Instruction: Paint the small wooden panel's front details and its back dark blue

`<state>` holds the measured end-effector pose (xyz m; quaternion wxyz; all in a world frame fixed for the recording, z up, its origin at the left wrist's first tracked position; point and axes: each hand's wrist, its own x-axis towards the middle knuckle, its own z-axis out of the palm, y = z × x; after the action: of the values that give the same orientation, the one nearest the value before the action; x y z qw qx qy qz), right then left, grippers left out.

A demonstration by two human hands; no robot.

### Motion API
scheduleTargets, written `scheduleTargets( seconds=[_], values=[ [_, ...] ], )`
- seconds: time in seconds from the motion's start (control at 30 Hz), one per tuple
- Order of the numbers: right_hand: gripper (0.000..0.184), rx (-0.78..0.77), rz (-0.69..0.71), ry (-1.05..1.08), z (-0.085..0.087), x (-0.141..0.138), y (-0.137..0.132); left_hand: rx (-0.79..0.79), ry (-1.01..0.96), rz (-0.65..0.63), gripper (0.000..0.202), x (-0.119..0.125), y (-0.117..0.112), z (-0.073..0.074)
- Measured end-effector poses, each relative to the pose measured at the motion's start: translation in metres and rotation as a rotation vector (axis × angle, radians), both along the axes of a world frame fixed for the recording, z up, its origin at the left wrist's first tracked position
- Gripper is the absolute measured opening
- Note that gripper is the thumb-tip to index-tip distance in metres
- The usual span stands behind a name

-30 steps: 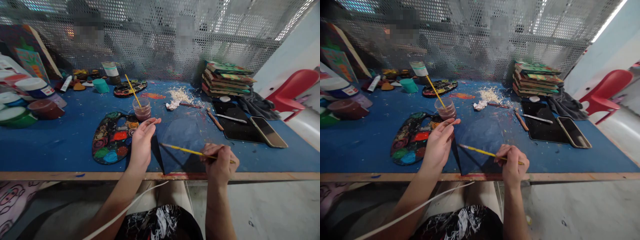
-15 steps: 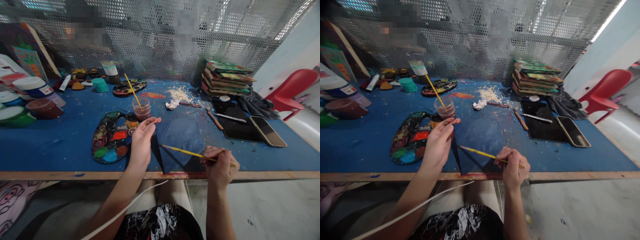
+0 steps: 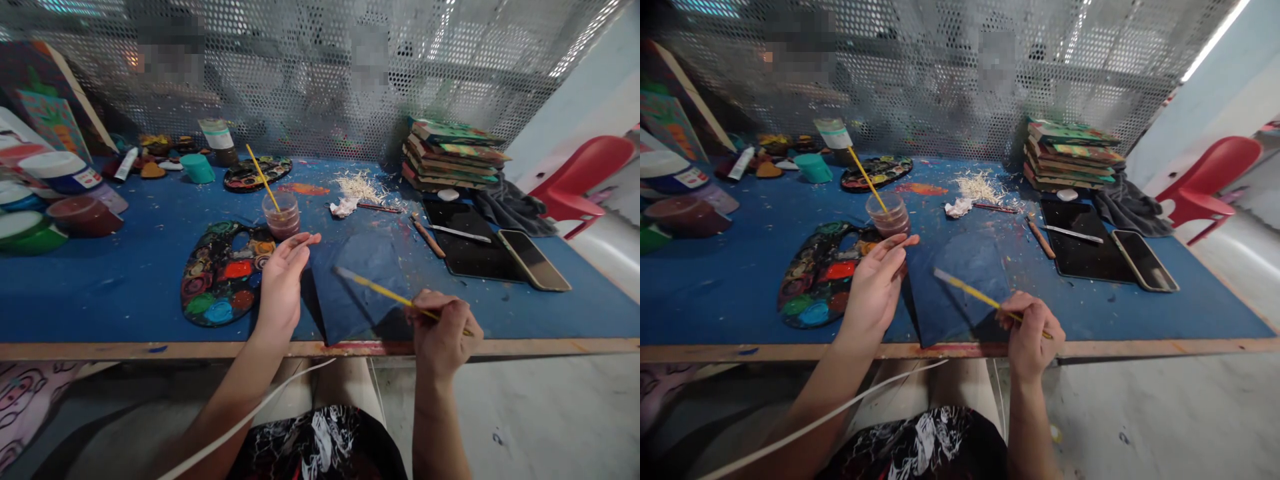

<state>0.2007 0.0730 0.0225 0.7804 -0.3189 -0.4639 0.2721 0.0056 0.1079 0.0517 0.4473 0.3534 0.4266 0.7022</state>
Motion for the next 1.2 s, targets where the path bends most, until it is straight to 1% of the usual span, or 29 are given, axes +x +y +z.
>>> scheduleTargets(
  seconds=[0.03, 0.07, 0.13, 0.17, 0.27, 0.37, 0.47, 0.5, 0.57, 0.6, 0.7, 0.8, 0.9, 1.0, 1.1, 1.2],
  values=[
    [0.036, 0.0, -0.029, 0.003, 0.0, 0.0, 0.0, 0.0, 0.001, 0.001, 0.023, 0.0, 0.0, 0.0],
    [0.037, 0.001, -0.021, 0.006, 0.0, 0.0, 0.0, 0.001, 0.003, 0.001, 0.023, 0.0, 0.0, 0.0],
    [0.042, -0.004, 0.043, 0.012, 0.0, -0.001, 0.0, -0.001, 0.004, 0.001, 0.023, 0.0, -0.001, 0.0],
    [0.043, -0.019, 0.045, 0.014, 0.0, -0.001, 0.0, -0.003, 0.004, -0.002, 0.023, 0.0, -0.001, 0.0],
    [0.037, -0.062, -0.061, 0.003, 0.002, -0.003, 0.0, -0.006, 0.0, -0.004, 0.023, 0.0, -0.001, 0.0],
    [0.04, -0.06, 0.006, 0.011, 0.004, -0.005, 0.001, -0.005, -0.003, -0.004, 0.024, 0.0, -0.001, 0.0],
    [0.037, -0.097, -0.045, 0.003, 0.005, -0.008, 0.002, -0.006, -0.008, -0.011, 0.024, 0.0, -0.001, 0.0],
    [0.037, -0.102, -0.04, 0.002, 0.005, -0.009, 0.002, -0.006, -0.009, -0.011, 0.024, 0.0, -0.001, 0.0],
    [0.039, -0.097, 0.017, 0.009, 0.006, -0.01, 0.003, -0.007, -0.014, -0.014, 0.024, 0.0, -0.002, 0.0],
    [0.039, -0.094, 0.023, 0.01, 0.006, -0.01, 0.003, -0.008, -0.017, -0.017, 0.023, 0.0, -0.002, 0.0],
    [0.037, -0.097, -0.04, -0.034, 0.006, -0.012, 0.003, -0.012, -0.027, -0.025, 0.024, 0.0, -0.002, 0.001],
    [0.039, -0.087, -0.028, -0.071, 0.006, -0.013, 0.003, -0.021, -0.038, -0.032, 0.026, 0.001, -0.003, 0.002],
    [0.037, -0.09, -0.057, -0.056, 0.006, -0.016, 0.004, -0.031, -0.056, -0.036, 0.024, 0.001, -0.004, 0.003],
    [0.038, -0.069, 0.0, -0.055, 0.007, -0.018, 0.005, -0.039, -0.07, -0.031, 0.023, 0.001, -0.005, 0.004],
    [0.035, -0.052, 0.002, -0.054, 0.007, -0.019, 0.005, -0.05, -0.081, -0.045, 0.025, 0.002, -0.005, 0.005],
    [0.037, -0.057, 0.017, -0.067, 0.007, -0.019, 0.005, -0.041, -0.089, -0.054, 0.026, 0.002, -0.006, 0.006]
  ],
)
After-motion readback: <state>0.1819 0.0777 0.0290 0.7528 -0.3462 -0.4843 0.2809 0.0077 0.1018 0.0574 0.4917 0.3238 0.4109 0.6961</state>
